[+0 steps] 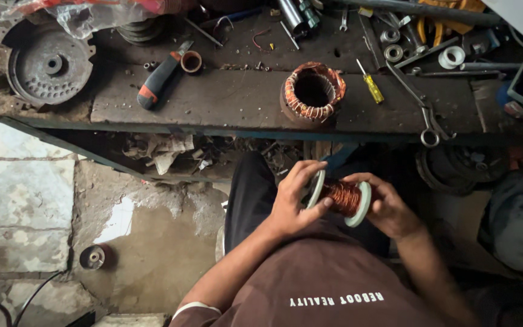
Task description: The person winds copper wire onto a cylindrical core, cuts the wire with shears, and strips the insulation from the wire ends. The person then wraps the stripped ends around the core.
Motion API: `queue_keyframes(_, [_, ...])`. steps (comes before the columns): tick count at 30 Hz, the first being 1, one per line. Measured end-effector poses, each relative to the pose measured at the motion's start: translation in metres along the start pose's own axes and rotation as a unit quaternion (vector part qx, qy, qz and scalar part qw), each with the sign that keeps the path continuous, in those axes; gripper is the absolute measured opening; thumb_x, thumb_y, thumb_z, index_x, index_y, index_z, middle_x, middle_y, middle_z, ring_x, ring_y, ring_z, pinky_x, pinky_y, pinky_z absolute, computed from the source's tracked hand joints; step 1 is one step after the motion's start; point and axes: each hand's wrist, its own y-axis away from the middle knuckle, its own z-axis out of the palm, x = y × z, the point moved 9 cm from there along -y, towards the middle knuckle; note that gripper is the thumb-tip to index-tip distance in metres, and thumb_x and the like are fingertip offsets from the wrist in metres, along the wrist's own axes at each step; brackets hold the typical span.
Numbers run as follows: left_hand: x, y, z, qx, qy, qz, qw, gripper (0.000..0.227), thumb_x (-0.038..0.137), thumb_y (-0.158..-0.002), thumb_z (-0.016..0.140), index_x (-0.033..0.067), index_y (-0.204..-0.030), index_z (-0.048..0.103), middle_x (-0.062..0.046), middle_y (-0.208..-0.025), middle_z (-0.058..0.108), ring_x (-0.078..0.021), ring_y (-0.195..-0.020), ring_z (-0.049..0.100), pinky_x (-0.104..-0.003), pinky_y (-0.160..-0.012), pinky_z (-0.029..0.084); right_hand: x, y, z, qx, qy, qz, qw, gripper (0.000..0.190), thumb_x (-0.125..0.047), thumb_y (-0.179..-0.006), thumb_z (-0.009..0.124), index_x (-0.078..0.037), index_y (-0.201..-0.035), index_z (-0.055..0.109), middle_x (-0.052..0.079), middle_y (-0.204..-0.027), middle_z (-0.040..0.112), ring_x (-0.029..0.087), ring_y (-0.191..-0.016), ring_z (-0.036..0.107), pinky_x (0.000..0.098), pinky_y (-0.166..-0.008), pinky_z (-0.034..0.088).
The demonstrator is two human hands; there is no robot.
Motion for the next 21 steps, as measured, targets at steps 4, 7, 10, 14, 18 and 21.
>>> queue_keyframes(4, [-0.003, -0.003, 0.004, -0.004, 0.022, 0.014, 1.000, 0.061, 0.022, -0.089, 0.076, 0.0022, -0.142, 0.054, -0.019, -0.136, 0.059, -0.0345, -0.126, 0.062, -0.039, -0.109, 0.050, -0.003, 0.001, -0.008, 0.055, 0.021, -0.028, 0.998, 0.073, -0.039, -0.088, 0.085, 0.004, -0.139, 0.055, 0.014, -0.133, 0.063, 0.023, -0.120, 0.064, 0.0379, -0.100, 0.054])
queue_keyframes(7, [-0.014, -0.010, 0.009, -0.008, 0.080, -0.007, 0.997, 0.059, 0.020, -0.091, 0.074, 0.0016, -0.143, 0.054, -0.017, -0.138, 0.059, -0.0311, -0.130, 0.060, -0.038, -0.114, 0.046, -0.014, -0.001, -0.011, 0.099, 0.069, -0.057, 0.991, 0.060, -0.037, -0.092, 0.082, 0.003, -0.131, 0.060, 0.014, -0.130, 0.065, 0.023, -0.119, 0.065, 0.0378, -0.101, 0.054])
queue_keyframes(10, [-0.026, -0.013, 0.014, -0.011, 0.171, -0.067, 0.983, 0.057, 0.020, -0.093, 0.072, 0.0011, -0.143, 0.054, -0.014, -0.135, 0.060, -0.0254, -0.126, 0.060, -0.035, -0.112, 0.046, -0.037, -0.002, -0.001, 0.126, 0.142, -0.105, 0.976, 0.047, -0.038, -0.099, 0.076, 0.002, -0.123, 0.067, 0.015, -0.128, 0.068, 0.023, -0.119, 0.067, 0.0369, -0.105, 0.054])
queue_keyframes(14, [-0.030, -0.013, 0.020, -0.008, 0.184, -0.102, 0.978, 0.054, 0.021, -0.095, 0.072, 0.0011, -0.143, 0.055, -0.013, -0.131, 0.060, -0.0233, -0.124, 0.060, -0.034, -0.110, 0.047, -0.073, -0.008, 0.027, 0.085, 0.190, -0.160, 0.965, 0.040, -0.036, -0.101, 0.074, -0.002, -0.122, 0.069, 0.014, -0.132, 0.068, 0.023, -0.126, 0.064, 0.0375, -0.111, 0.050])
queue_keyframes(18, [-0.022, -0.018, 0.020, -0.001, 0.075, -0.079, 0.994, 0.055, 0.023, -0.093, 0.075, 0.0022, -0.140, 0.056, -0.014, -0.129, 0.063, -0.0245, -0.118, 0.065, -0.035, -0.105, 0.052, -0.103, -0.013, 0.062, 0.008, 0.450, -0.165, 0.878, 0.037, -0.034, -0.096, 0.074, -0.007, -0.120, 0.071, 0.014, -0.135, 0.069, 0.025, -0.127, 0.065, 0.0382, -0.112, 0.049])
queue_keyframes(21, [-0.005, -0.023, 0.013, 0.023, -0.008, -0.018, 1.000, 0.055, 0.021, -0.092, 0.077, 0.0019, -0.139, 0.056, -0.018, -0.131, 0.060, -0.0298, -0.123, 0.064, -0.038, -0.108, 0.051, -0.105, -0.023, 0.067, 0.029, 0.591, -0.122, 0.797, 0.054, -0.035, -0.087, 0.078, -0.002, -0.129, 0.066, 0.014, -0.131, 0.069, 0.026, -0.123, 0.066, 0.0370, -0.105, 0.050])
